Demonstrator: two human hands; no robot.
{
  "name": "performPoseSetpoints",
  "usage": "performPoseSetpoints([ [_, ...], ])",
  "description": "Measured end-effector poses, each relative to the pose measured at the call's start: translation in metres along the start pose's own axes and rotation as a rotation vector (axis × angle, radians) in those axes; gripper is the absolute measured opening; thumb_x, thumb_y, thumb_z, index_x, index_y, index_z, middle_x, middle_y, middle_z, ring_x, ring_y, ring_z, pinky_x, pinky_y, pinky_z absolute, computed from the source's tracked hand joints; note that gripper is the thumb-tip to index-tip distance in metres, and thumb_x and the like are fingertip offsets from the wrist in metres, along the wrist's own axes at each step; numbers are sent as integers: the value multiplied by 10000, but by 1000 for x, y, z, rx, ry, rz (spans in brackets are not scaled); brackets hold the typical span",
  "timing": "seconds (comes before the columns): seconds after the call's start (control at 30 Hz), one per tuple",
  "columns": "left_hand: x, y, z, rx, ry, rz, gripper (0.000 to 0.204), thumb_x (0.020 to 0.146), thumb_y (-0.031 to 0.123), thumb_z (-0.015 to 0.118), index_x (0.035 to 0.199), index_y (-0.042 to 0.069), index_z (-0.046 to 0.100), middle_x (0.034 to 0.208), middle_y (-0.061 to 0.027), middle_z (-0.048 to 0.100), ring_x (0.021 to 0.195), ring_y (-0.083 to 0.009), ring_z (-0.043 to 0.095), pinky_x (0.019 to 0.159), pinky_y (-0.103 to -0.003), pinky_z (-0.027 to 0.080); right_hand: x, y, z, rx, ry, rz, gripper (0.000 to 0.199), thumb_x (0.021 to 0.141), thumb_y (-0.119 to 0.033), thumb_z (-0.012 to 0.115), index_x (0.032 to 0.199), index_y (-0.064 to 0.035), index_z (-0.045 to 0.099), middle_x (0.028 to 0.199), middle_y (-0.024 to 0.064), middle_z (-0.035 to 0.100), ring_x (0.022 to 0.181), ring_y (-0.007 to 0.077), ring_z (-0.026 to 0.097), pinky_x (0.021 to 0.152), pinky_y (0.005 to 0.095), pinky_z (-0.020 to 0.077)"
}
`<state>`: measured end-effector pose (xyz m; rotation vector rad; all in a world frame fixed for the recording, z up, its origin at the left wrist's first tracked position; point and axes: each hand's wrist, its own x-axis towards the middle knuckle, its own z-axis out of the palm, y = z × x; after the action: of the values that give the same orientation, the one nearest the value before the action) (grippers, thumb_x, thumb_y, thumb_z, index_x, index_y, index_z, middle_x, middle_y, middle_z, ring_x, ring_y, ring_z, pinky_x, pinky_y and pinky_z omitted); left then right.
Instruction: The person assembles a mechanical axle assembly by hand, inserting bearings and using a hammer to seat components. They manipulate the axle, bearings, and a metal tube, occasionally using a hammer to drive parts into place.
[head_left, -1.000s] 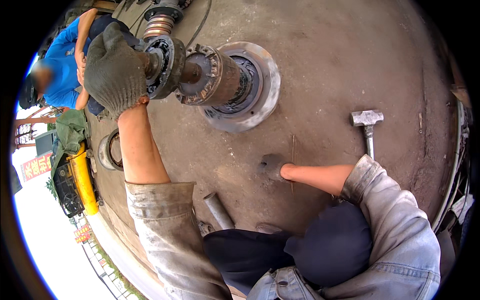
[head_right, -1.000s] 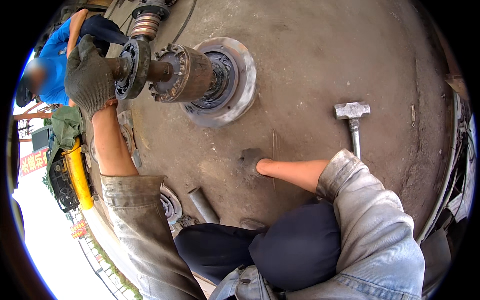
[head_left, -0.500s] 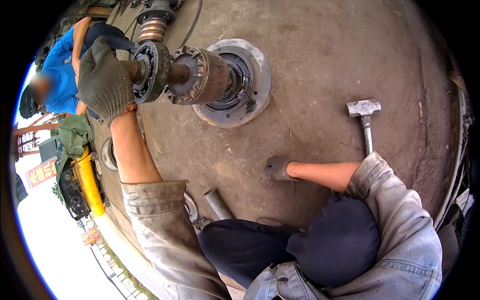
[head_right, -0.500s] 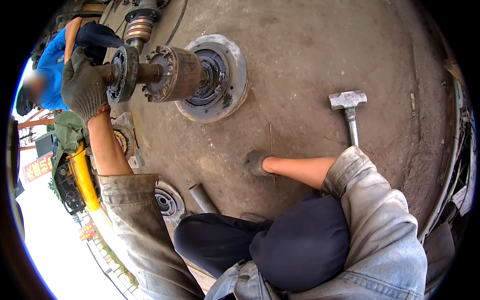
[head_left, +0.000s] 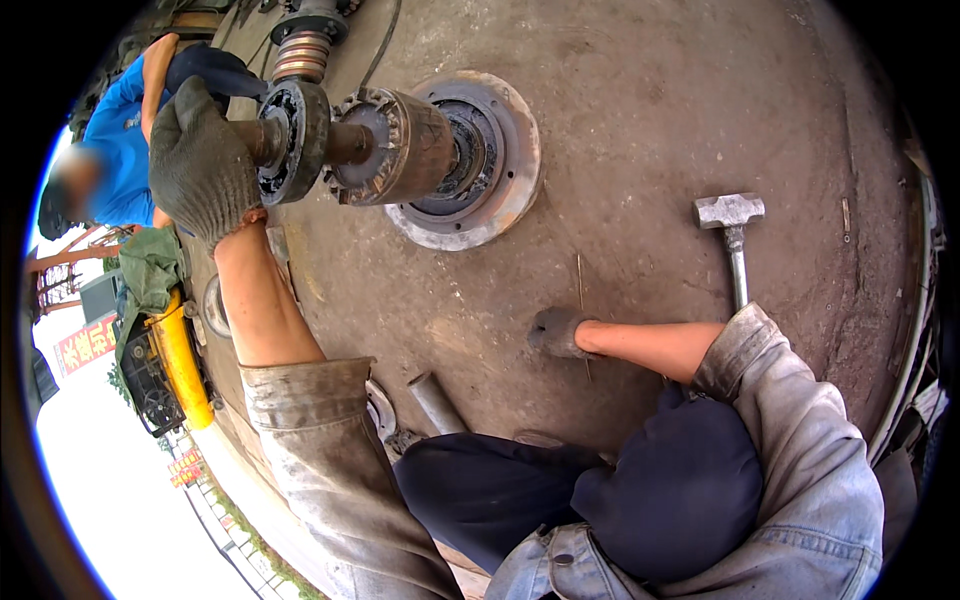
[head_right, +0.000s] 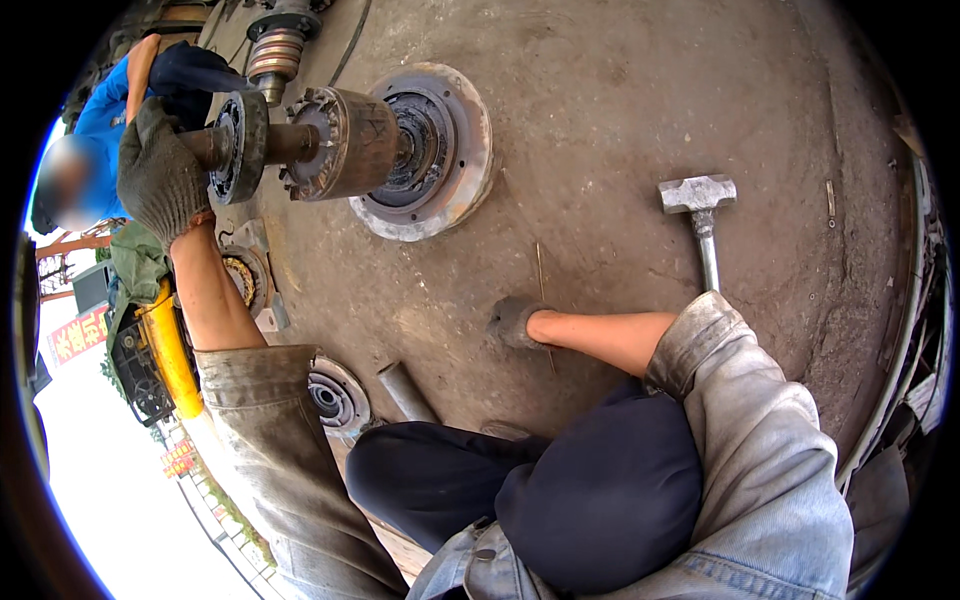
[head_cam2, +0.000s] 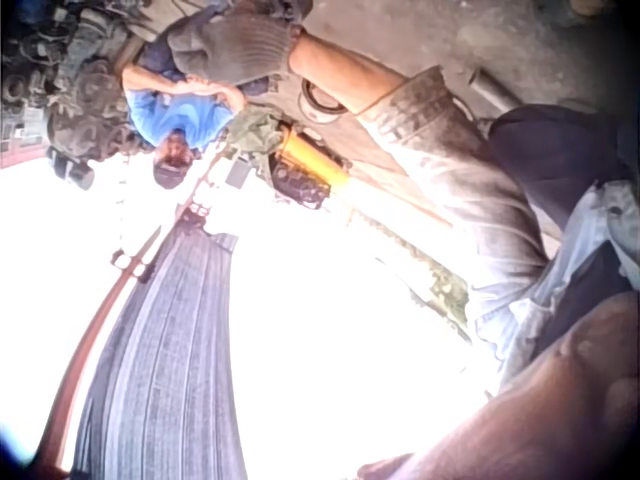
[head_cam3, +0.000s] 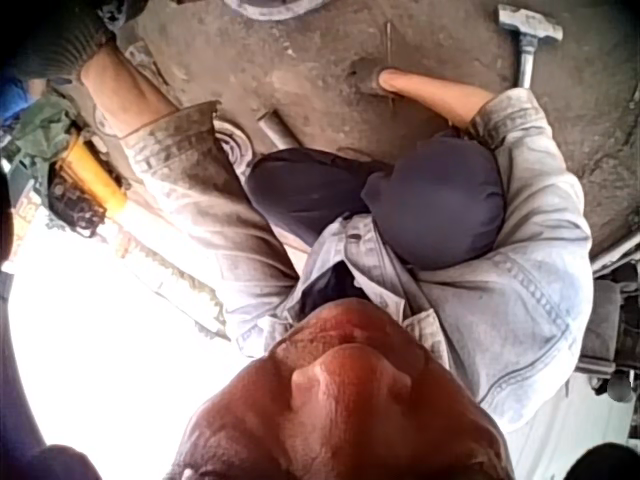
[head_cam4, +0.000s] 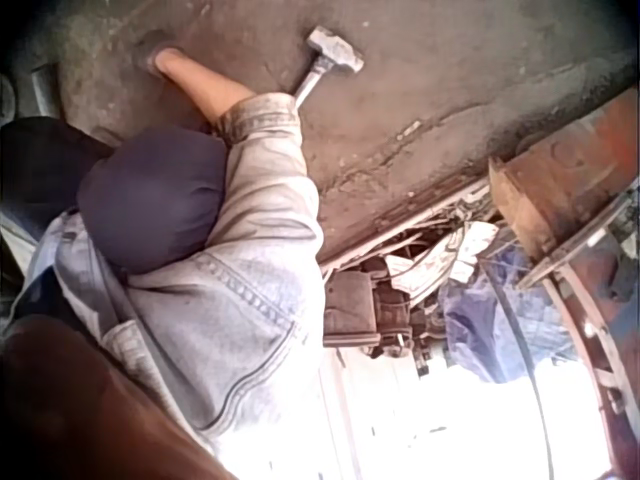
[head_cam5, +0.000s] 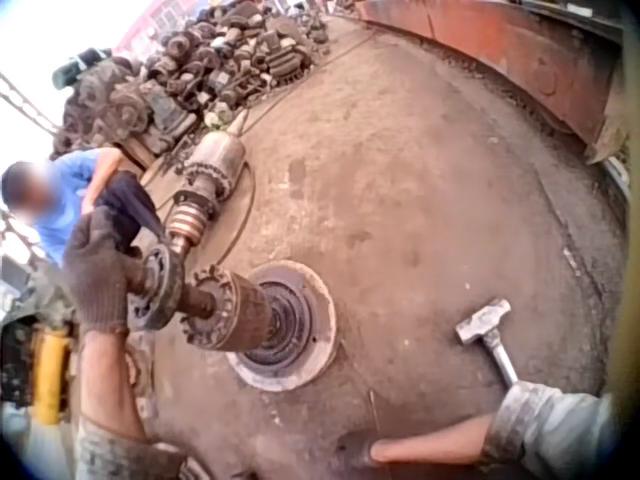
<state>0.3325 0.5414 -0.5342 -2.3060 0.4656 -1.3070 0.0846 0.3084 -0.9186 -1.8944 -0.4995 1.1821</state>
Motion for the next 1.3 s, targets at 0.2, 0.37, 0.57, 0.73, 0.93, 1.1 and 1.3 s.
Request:
performPoseSetpoints([
  [0.2, 6, 25, -18, -322, -93, -340, 244, 972, 233, 604, 1105, 149, 790, 1023, -86, 773, 917, -262, 757, 770, -367, 595, -7, -2, -5, 10, 0, -16, 441, 919, -382, 619, 1177, -51, 754, 1212, 205, 733, 1123, 378, 697, 966, 436, 530],
  [0.37, 5, 18, -24, -260, -124, -303, 267, 968, 303, 655, 1091, 117, 802, 1015, -103, 789, 944, -245, 755, 801, -351, 583, -6, 4, 3, 9, -3, -7, 439, 931, -384, 620, 1189, -56, 758, 1224, 202, 733, 1121, 380, 697, 968, 442, 529],
  [0.57, 18, 61, -59, -402, -211, -649, 395, 954, 388, 743, 1135, 39, 783, 990, -115, 791, 892, -189, 733, 820, -323, 559, -18, 14, 11, 16, -61, 39, 450, 958, -389, 611, 1213, -40, 739, 1236, 194, 729, 1133, 368, 690, 981, 441, 515],
  [0.73, 17, 63, -67, -452, -173, -576, 375, 954, 377, 722, 1103, 40, 790, 947, -140, 783, 866, -217, 745, 804, -337, 564, -38, -1, -1, 51, -101, 47, 473, 945, -401, 618, 1229, -43, 739, 1265, 197, 719, 1152, 376, 685, 989, 442, 514],
  [0.93, 24, 89, -81, -454, -95, -480, 399, 968, 378, 701, 1063, 2, 794, 908, -157, 779, 868, -218, 749, 809, -329, 563, -48, -10, -8, 65, -113, 59, 476, 932, -402, 627, 1206, -32, 750, 1234, 212, 728, 1129, 384, 697, 973, 446, 524],
  [1.1, 22, 89, -79, -455, -61, -482, 381, 979, 338, 693, 1081, -18, 783, 921, -144, 779, 916, -209, 741, 853, -316, 554, -51, -16, -11, 106, -111, 46, 476, 932, -395, 634, 1186, -8, 747, 1208, 233, 729, 1112, 386, 703, 962, 445, 529],
  [1.3, 19, 92, -89, -608, -182, -523, 386, 998, 306, 684, 1217, -9, 732, 1074, -140, 760, 971, -200, 717, 892, -315, 559, -41, 16, 2, 61, -66, -5, 461, 946, -394, 606, 1186, -22, 732, 1047, 171, 772, 939, 327, 737, 871, 434, 542],
])
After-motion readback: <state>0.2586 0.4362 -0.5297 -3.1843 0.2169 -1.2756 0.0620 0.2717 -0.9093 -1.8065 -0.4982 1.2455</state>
